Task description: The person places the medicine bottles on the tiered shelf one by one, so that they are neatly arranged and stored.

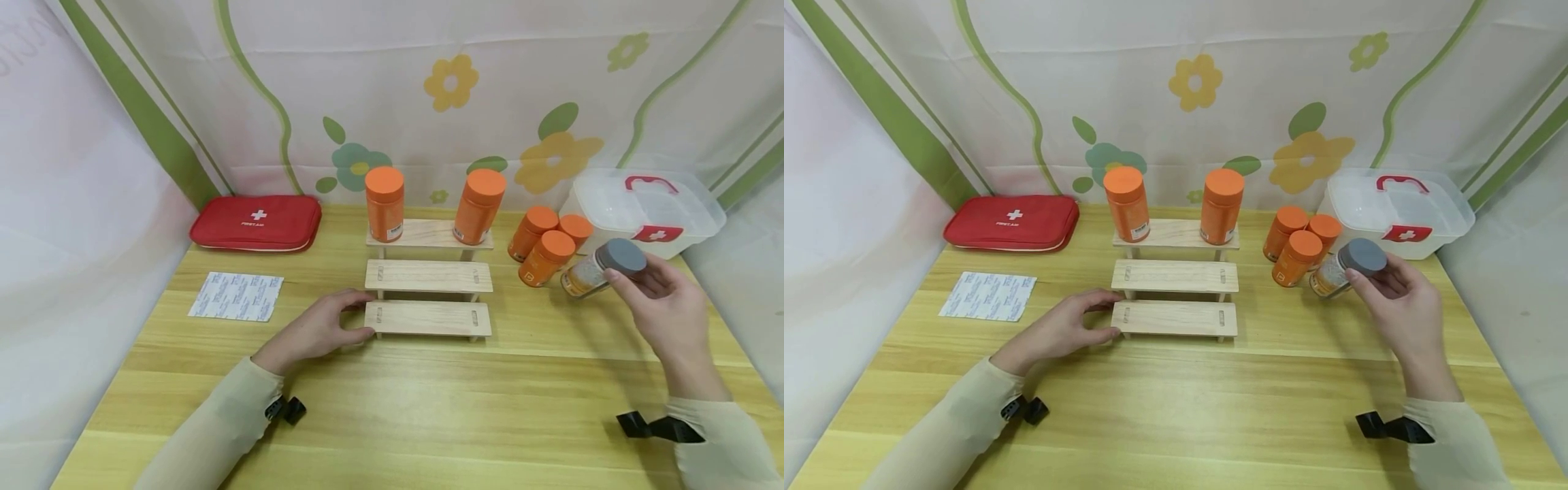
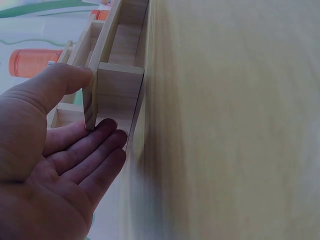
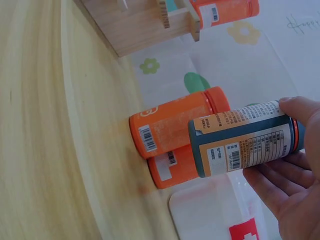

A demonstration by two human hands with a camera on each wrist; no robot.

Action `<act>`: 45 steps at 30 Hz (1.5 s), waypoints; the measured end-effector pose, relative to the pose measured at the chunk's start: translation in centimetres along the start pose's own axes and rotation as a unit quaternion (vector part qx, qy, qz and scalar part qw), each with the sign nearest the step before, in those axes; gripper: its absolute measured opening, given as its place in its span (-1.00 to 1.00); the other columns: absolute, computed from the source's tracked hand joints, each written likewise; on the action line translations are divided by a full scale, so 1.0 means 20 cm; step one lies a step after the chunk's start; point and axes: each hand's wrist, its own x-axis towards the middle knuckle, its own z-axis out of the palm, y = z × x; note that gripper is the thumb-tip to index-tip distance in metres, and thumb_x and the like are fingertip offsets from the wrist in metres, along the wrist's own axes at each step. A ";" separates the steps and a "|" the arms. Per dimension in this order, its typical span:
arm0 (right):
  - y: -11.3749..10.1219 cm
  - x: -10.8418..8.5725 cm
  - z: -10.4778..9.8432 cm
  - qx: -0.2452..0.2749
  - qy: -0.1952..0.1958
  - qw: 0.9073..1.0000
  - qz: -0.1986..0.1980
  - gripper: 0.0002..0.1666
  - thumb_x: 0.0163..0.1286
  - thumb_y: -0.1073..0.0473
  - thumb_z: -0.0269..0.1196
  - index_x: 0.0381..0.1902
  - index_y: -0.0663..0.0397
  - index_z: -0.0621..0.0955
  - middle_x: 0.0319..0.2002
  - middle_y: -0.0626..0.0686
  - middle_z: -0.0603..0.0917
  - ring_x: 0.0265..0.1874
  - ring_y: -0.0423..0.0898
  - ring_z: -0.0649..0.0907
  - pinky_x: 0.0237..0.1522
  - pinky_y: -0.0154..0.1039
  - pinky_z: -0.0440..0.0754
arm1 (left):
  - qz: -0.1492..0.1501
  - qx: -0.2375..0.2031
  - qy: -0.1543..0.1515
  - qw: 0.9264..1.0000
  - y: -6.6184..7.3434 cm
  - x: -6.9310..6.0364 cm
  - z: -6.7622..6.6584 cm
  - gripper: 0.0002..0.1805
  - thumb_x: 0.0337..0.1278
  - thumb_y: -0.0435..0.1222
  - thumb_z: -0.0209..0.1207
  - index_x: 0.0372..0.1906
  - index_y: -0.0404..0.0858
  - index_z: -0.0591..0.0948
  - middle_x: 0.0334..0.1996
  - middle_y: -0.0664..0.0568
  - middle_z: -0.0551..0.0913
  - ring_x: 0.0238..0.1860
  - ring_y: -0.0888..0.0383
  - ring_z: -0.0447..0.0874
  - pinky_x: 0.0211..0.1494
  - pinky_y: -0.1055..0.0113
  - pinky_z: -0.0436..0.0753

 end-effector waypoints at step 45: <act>-0.37 -0.13 0.31 0.266 -0.081 0.925 -0.261 -0.35 0.08 0.79 0.35 0.20 0.69 0.60 0.08 0.10 0.84 -0.01 -0.15 0.84 0.14 -0.46 0.75 | 0.000 0.015 0.000 1.000 0.00 0.00 0.00 -0.35 0.32 -0.14 0.48 0.45 -0.19 0.59 0.42 -0.07 0.64 0.46 -0.08 0.58 0.59 -0.11 0.53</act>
